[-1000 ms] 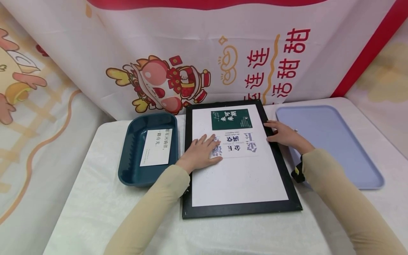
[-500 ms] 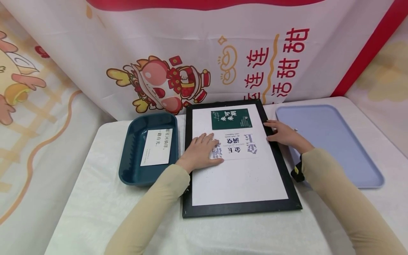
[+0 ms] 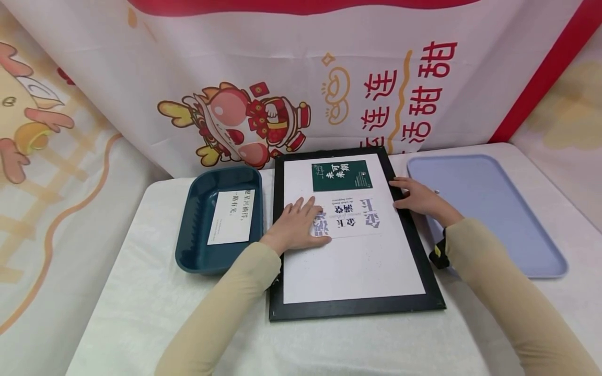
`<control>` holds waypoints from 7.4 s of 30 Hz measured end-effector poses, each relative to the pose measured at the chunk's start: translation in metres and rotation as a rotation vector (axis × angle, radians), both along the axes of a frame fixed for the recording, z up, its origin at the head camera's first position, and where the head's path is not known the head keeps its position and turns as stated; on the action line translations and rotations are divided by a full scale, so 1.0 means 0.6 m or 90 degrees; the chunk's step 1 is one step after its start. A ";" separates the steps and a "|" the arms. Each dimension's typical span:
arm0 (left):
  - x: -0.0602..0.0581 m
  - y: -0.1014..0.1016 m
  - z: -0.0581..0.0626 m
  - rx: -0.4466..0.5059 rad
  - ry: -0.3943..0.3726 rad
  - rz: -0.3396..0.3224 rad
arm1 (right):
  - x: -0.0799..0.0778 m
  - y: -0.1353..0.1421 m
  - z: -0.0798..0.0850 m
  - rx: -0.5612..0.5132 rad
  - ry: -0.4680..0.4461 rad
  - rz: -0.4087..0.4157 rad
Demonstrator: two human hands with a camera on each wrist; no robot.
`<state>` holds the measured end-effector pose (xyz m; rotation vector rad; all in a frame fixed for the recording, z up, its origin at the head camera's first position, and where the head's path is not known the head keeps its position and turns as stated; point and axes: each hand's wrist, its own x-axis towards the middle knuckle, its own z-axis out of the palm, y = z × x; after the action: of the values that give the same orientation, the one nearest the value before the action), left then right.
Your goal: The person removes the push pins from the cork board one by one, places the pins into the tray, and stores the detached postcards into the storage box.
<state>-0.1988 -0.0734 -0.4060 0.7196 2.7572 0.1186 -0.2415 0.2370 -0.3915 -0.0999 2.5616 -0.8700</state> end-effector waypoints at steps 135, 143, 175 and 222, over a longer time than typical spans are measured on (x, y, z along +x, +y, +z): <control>0.065 -0.192 0.075 -0.115 0.156 0.514 | -0.003 -0.007 -0.003 0.008 0.009 -0.008; 0.066 -0.196 0.063 -0.115 0.111 0.532 | -0.004 -0.008 -0.001 0.013 0.009 -0.004; 0.051 -0.203 0.036 -0.156 0.020 0.432 | -0.002 -0.002 -0.009 -0.004 0.004 -0.017; -0.054 0.050 0.041 0.022 0.106 0.134 | -0.003 -0.003 -0.009 -0.028 -0.025 -0.018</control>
<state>-0.2312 -0.0435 -0.3814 0.4643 2.9924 0.1560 -0.2433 0.2354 -0.3968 -0.0584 2.5133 -0.9292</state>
